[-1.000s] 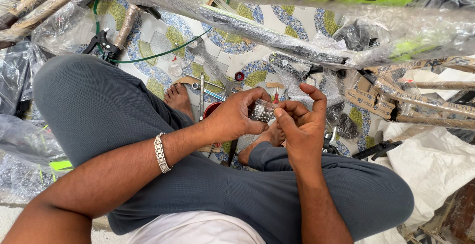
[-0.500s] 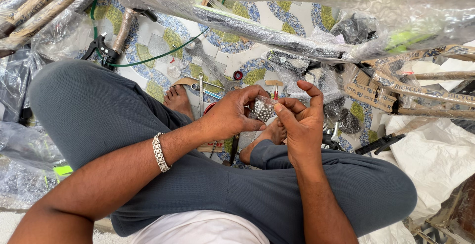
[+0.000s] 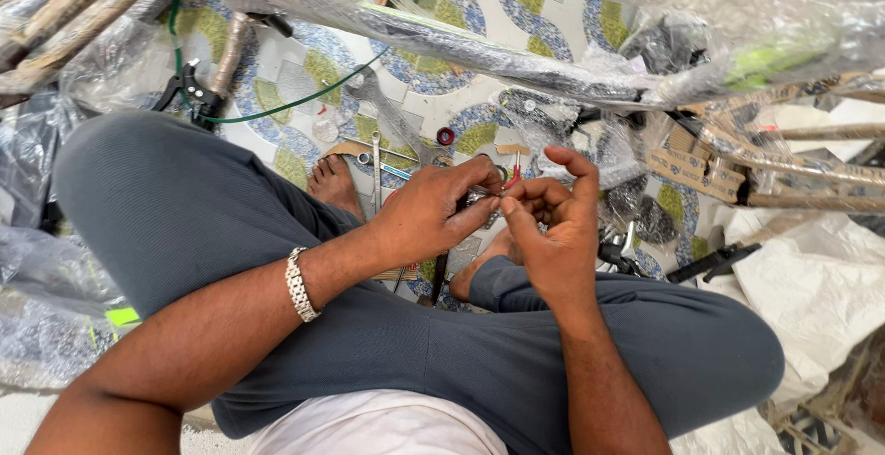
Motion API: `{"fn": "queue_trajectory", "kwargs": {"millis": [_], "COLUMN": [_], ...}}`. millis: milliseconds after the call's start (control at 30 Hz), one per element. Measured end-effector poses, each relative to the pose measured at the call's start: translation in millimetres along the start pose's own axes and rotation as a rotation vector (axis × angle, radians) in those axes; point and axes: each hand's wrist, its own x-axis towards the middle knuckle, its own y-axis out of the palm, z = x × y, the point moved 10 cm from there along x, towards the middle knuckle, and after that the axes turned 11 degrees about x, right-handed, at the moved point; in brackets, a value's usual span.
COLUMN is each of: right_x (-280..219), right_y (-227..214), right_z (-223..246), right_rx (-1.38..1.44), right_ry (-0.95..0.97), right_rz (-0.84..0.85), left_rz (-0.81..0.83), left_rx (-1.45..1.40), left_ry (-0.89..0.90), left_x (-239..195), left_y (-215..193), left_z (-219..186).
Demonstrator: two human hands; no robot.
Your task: The person sits on the floor and assembles a bicycle hub by hand, placing small metal balls into a red hub component. They then use a wrench to tighten a part of the bicycle crankset.
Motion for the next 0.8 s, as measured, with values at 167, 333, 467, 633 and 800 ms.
{"fn": "queue_trajectory", "kwargs": {"millis": [167,333,467,633,800], "right_x": [-10.1,-34.6,-56.4,-76.7,-93.3], "right_y": [4.8,5.8,-2.0,-14.2,-24.9], "right_z": [2.7,0.0,-6.7,-16.7,-39.6], "right_rx": [-0.001,0.12,0.307,0.526,0.705], "right_ry": [-0.002,0.065,0.107,0.115,0.238], "right_rz": [0.04,-0.007,-0.052,-0.198,-0.407], "left_rz": [0.084,0.131,0.182,0.187,0.204], "left_rx": [0.038,0.009,-0.032,0.11,0.298], "left_ry": [0.024,0.141,0.148,0.283,0.539], "left_x": [-6.1,-15.3,-19.4,-20.2,-24.8], "left_y": [2.6,9.4,27.3,39.1,56.2], "left_z": [-10.2,-32.2,-37.5,-61.4,-85.6]}}
